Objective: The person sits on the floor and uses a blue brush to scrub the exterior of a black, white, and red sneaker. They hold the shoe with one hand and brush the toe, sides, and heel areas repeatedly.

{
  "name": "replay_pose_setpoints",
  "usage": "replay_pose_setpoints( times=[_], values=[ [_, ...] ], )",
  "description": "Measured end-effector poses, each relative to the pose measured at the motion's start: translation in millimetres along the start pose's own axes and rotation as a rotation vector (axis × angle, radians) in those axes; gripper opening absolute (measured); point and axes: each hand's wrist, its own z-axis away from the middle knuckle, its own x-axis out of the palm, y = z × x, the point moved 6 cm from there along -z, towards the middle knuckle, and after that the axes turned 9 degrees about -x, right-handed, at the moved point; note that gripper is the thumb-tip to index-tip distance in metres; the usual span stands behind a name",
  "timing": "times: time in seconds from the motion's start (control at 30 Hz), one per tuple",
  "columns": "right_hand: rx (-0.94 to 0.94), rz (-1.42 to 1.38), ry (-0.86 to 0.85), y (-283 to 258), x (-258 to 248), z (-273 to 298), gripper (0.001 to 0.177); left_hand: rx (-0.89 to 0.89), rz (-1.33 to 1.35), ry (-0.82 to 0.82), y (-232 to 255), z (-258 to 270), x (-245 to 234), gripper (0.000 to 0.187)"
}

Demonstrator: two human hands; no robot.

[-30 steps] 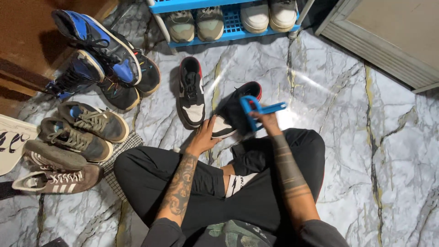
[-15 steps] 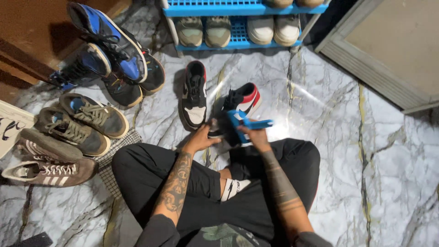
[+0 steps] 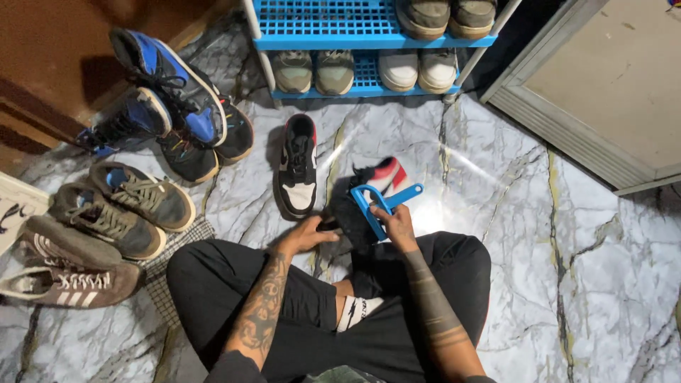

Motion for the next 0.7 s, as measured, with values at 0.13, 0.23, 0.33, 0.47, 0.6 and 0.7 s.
replay_pose_setpoints(
  times=[0.13,0.23,0.33,0.47,0.6,0.7],
  values=[
    [-0.021,-0.075,-0.011,72,8,-31,0.026,0.039,-0.115,0.094,24,10,-8,0.073],
    [-0.001,-0.155,0.025,49,16,-17,0.027,-0.153,-0.080,0.117,-20,-19,-1,0.109],
    [-0.038,-0.180,0.029,-13,19,6,0.026,-0.280,0.075,0.214,-75,-52,4,0.110],
    [-0.050,-0.228,0.016,-20,18,7,0.027,-0.195,0.792,0.178,-12,-10,22,0.058],
    [0.007,-0.198,-0.006,-70,12,41,0.033,-0.303,0.906,0.111,-86,-57,39,0.035],
    [0.045,-0.134,-0.096,18,24,4,0.039,-0.341,0.940,0.139,-99,-50,23,0.035]
  ],
)
